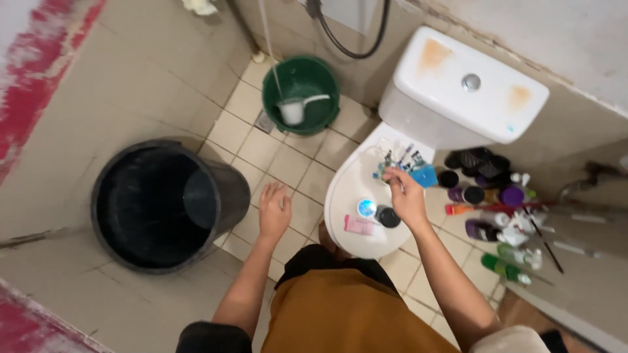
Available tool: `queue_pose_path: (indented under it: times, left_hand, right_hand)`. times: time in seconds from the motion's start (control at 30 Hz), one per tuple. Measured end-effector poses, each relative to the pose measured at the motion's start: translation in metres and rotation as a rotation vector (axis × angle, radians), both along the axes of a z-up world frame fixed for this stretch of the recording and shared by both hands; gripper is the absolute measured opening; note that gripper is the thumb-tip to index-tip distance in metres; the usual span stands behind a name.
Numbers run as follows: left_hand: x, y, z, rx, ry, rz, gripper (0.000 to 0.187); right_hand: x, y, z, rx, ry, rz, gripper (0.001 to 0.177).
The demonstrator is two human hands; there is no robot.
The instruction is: Organizing and cleaning various personal care items and cleaning supplies on top of a toilet tank and in a bathroom sink.
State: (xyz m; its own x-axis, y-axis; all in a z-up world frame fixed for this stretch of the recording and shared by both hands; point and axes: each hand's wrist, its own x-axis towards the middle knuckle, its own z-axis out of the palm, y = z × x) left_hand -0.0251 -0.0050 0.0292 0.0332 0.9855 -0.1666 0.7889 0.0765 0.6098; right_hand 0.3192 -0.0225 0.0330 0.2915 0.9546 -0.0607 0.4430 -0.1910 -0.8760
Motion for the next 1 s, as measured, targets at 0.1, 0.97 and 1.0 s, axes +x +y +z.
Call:
queue_pose_path:
  times: [0.1, 0.97, 1.0]
  left_hand:
    - [-0.009, -0.007, -0.012, -0.103, 0.001, 0.027, 0.035]
    - [0.247, 0.019, -0.292, 0.050, 0.200, -0.786, 0.045]
    - [0.251, 0.019, -0.310, 0.099, 0.197, -0.735, 0.040]
  right_hand:
    - [0.010, -0.006, -0.006, 0.022, -0.016, 0.005, 0.026]
    - [0.111, -0.108, -0.281, -0.297, 0.128, -0.189, 0.066]
    - [0.113, -0.106, -0.289, -0.257, 0.098, -0.143, 0.070]
